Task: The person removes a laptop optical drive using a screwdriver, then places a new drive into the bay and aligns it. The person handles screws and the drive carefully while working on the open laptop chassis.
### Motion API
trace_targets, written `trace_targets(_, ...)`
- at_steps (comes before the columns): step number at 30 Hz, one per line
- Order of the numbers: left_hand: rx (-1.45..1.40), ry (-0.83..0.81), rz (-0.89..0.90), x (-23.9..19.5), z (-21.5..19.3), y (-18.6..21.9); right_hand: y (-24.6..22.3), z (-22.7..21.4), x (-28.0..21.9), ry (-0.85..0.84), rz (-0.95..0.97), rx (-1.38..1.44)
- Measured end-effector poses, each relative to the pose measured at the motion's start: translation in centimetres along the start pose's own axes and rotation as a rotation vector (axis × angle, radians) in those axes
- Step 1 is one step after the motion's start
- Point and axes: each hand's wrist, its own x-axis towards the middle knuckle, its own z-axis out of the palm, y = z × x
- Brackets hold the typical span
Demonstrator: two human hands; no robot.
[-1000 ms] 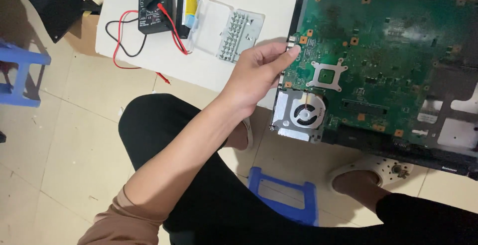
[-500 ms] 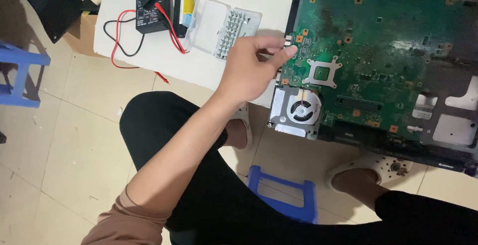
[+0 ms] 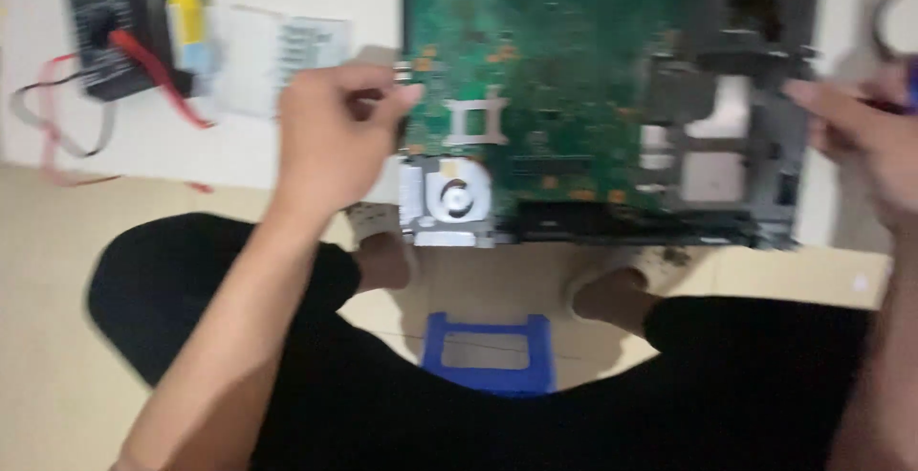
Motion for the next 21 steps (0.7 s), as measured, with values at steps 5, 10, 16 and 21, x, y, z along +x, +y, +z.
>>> trace_targets(5,-0.038,-0.064,-0.224,0.5,-1.0,1.8,-10.5,3.7,-5.8,0.07,-0.033,-0.079)
trace_targets(10,-0.039,-0.122,-0.31,0.8,-1.1,1.7,-12.7,4.2,-6.9,0.08,-0.124,-0.333)
trace_targets(16,0.038,-0.13,-0.363,1.0,-1.3,2.8,-13.8,4.9,-7.0,0.107,0.028,-0.246)
trace_targets(21,0.062,-0.066,-0.332,1.0,-1.1,2.5,-9.8,4.1,-5.0,0.073,0.025,-0.158)
